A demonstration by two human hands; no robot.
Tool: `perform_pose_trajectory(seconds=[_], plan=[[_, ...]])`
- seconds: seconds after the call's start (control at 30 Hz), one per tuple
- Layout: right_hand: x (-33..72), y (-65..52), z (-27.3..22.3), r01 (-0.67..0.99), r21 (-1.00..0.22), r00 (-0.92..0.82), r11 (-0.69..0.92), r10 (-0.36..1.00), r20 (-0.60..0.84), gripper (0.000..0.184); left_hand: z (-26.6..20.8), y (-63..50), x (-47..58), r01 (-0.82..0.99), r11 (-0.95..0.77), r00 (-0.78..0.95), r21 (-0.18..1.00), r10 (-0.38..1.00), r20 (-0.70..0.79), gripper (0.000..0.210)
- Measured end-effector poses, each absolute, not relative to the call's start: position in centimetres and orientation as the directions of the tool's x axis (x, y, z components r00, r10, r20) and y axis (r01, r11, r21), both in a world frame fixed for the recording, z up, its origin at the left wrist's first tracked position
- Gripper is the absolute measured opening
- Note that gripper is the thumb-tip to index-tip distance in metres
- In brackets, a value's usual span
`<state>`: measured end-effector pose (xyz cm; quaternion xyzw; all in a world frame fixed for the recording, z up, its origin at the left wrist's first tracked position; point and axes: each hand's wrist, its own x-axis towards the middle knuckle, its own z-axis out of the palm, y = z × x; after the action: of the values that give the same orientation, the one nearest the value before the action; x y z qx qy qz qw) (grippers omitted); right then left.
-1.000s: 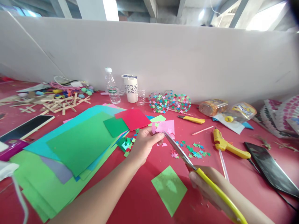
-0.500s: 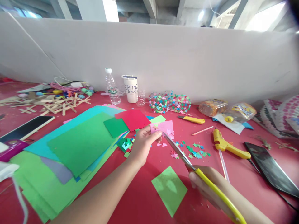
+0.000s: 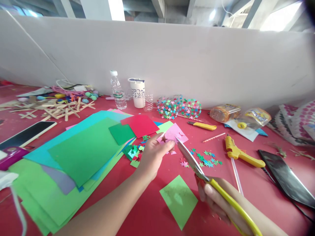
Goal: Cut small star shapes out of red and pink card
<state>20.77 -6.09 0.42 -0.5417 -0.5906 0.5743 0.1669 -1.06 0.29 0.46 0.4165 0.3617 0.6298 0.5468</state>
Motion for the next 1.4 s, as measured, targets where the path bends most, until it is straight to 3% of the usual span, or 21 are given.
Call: perform_pose_trajectory(seconds=[0.17,0.33,0.63,1.17,1.4], plan=[[21.2,-6.3,0.0,0.471,-0.842,-0.309,-0.262,0.845,-0.436,0.071,0.6,0.1,-1.0,-0.353,-0.140,-0.068,0.925,0.990,0.123,0.008],[20.9,-5.9,2.0,0.536,-0.831,-0.354,-0.148,0.854,-0.380,0.072,0.9,0.3,-1.5,-0.324,-0.129,-0.017,0.937,0.991,0.130,0.012],[20.0,-5.5,2.9,0.530,-0.825,-0.345,-0.197,0.838,-0.422,0.078,1.0,1.3,-2.9,-0.286,-0.129,0.110,0.949,0.980,0.166,0.010],[20.1,-5.5,1.5,0.460,-0.873,-0.394,-0.161,0.844,-0.363,0.070,0.7,1.1,-2.3,-0.307,-0.112,0.053,0.945,0.990,0.134,0.013],[19.9,-6.6,0.5,0.400,-0.867,-0.295,-0.297,0.854,-0.428,0.074,0.4,0.1,-0.9,-0.427,-0.100,-0.034,0.899,0.995,0.094,0.010]])
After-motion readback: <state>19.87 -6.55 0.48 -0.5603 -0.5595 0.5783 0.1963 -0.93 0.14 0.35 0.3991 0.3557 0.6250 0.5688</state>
